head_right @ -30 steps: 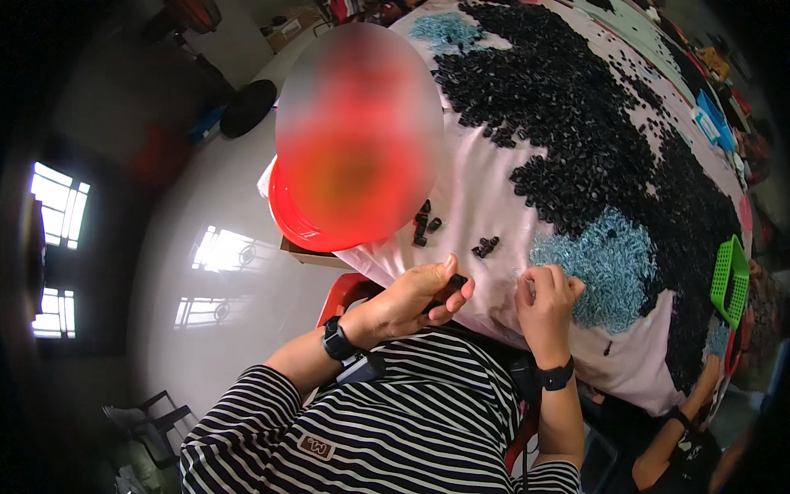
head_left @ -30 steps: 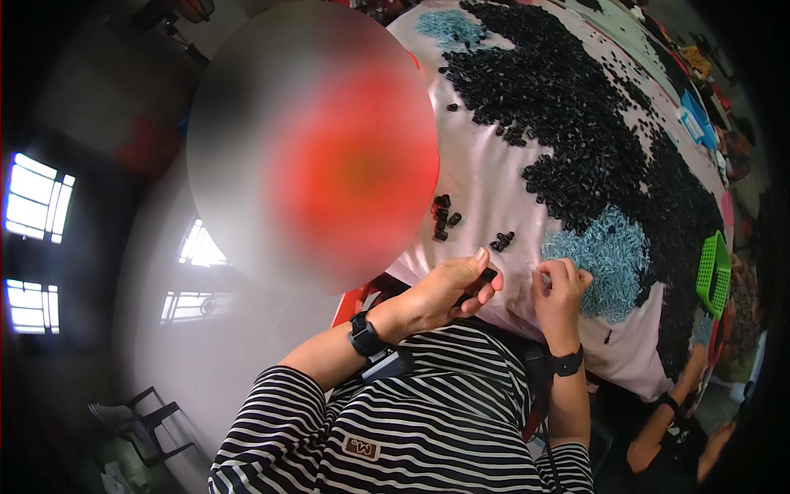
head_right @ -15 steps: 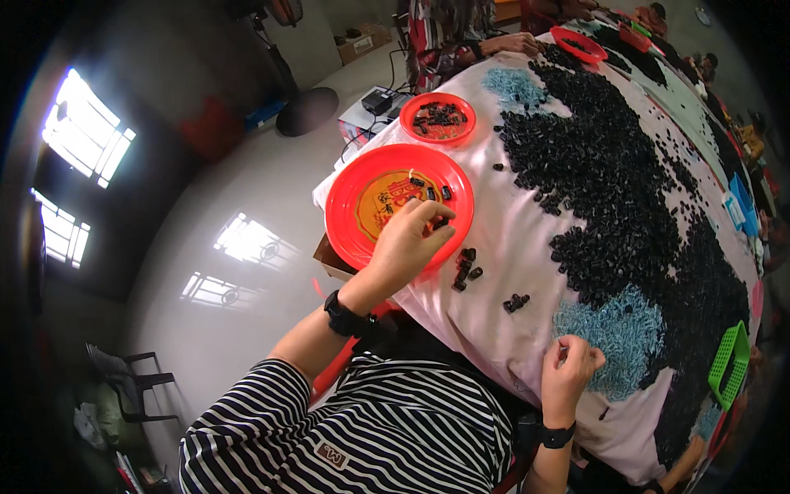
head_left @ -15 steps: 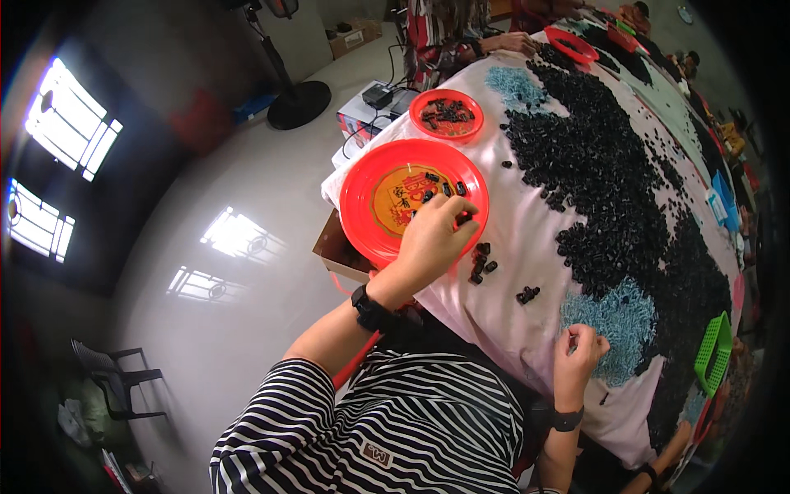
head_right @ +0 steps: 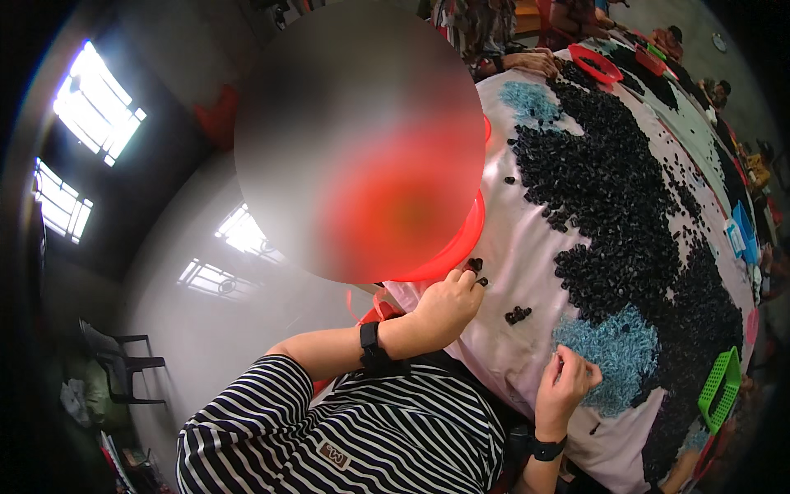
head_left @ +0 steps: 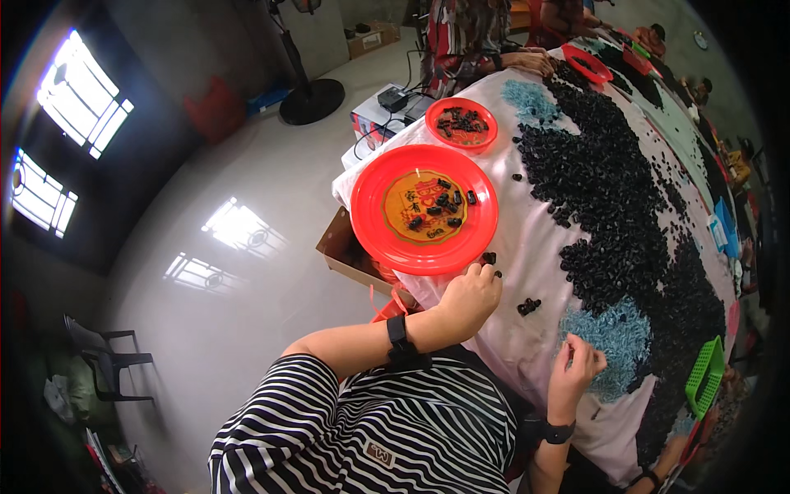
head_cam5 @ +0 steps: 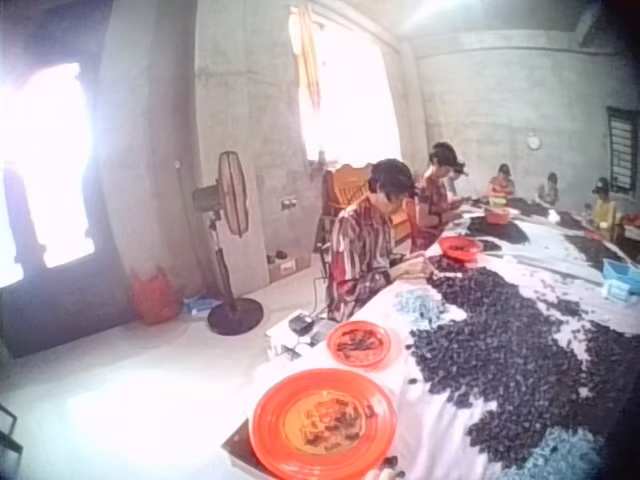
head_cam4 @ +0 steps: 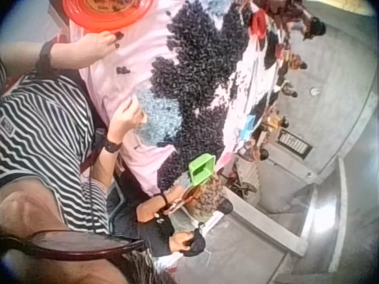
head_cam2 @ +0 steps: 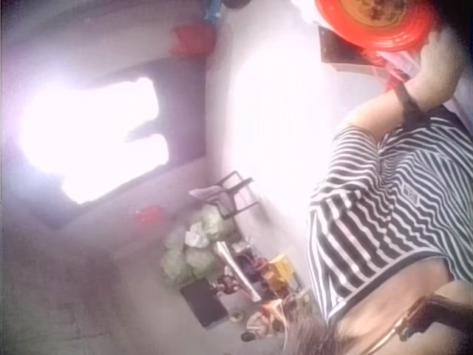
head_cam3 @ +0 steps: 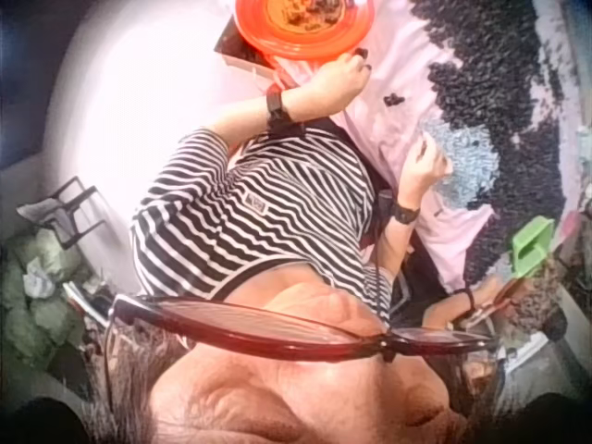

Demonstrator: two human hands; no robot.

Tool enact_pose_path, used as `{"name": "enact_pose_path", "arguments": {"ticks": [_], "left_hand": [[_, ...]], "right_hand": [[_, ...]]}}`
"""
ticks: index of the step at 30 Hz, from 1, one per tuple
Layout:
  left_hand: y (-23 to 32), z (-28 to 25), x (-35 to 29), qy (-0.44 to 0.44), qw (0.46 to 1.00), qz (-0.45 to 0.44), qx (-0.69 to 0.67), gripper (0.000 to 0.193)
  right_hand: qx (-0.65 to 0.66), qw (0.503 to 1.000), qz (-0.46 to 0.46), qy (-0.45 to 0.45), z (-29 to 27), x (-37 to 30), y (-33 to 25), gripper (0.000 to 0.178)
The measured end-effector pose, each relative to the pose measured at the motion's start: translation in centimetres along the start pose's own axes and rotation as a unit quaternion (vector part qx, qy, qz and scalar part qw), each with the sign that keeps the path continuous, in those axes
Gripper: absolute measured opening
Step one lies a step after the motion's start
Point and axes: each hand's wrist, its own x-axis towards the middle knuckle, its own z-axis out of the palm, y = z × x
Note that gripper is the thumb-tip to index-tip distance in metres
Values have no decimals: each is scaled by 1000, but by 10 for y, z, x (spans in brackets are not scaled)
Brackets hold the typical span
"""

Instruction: Assembling small black plastic or rubber shoe components by hand at a table.

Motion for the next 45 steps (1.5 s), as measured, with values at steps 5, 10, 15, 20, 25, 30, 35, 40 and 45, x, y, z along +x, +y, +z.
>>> {"name": "enact_pose_path", "arguments": {"ticks": [5, 10, 15, 20, 25, 30, 35, 40, 45], "left_hand": [[0, 3, 2, 5, 1000, -3, 14, 20], [4, 6, 1, 68, 998, -6, -17, 16], [20, -2, -2, -51, 911, -88, -400, 20], [29, -7, -4, -252, 616, -150, -731, 28], [31, -4, -11, -283, 405, -164, -854, 38], [33, -1, -13, -282, 414, -156, -851, 39], [35, 5, -18, -253, 474, -148, -830, 40], [38, -1, -17, -261, 461, -153, -834, 38], [33, 2, -15, -262, 419, -152, -856, 31]], "right_hand": [[2, 1000, -4, 6, -3, 2, -4, 16], [12, 1000, -3, -4, -7, 3, -7, 15], [20, 1000, 5, -6, -10, 1, -8, 19], [91, 995, 10, -31, -31, 15, -30, 21], [170, 980, 98, -28, -36, 21, -50, 22], [212, 975, 61, -38, -41, 25, -56, 20], [224, 973, 40, -40, -40, 26, -62, 19], [233, 971, 49, -28, -35, 25, -64, 16], [230, 971, 56, -23, -38, 23, -58, 14]]}}
